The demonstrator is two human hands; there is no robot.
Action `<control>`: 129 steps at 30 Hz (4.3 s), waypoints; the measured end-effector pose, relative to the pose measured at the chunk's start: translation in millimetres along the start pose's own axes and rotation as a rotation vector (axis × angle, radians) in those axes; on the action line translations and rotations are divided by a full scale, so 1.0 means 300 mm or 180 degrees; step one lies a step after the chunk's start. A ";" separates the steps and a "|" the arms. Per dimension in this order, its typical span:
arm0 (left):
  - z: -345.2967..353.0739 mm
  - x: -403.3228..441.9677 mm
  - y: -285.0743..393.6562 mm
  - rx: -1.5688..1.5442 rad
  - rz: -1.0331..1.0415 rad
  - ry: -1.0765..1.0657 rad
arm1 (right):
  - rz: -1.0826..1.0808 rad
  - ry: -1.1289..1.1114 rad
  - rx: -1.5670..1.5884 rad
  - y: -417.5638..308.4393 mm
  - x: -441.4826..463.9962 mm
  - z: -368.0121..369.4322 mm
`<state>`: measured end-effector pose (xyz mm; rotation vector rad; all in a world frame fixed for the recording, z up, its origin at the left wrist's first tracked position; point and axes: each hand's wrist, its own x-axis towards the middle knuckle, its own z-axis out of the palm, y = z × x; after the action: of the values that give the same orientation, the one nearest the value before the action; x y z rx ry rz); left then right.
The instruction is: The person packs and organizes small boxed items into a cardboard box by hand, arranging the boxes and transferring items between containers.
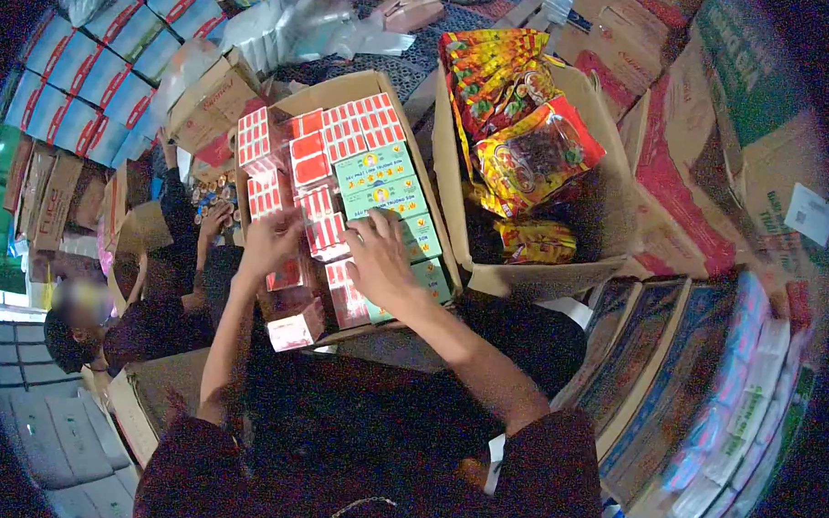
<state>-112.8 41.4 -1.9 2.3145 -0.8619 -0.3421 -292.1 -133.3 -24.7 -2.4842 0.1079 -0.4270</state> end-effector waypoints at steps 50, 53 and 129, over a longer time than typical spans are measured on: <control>-0.096 -0.214 0.011 0.1273 0.0627 -0.0953 | -0.0209 0.1085 0.2209 -0.105 -0.086 -0.138; -0.109 -0.277 0.106 0.0965 0.0600 -0.0943 | 0.0407 0.1696 0.2816 -0.043 -0.040 -0.188; -0.051 -0.459 0.062 -0.0332 0.0141 -0.0852 | -0.0805 -0.0034 0.0806 -0.073 -0.126 -0.039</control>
<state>-218.9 128.7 24.4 2.1803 -0.9971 -0.6728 -332.2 -115.5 -13.6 -2.2556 -0.2529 -0.4992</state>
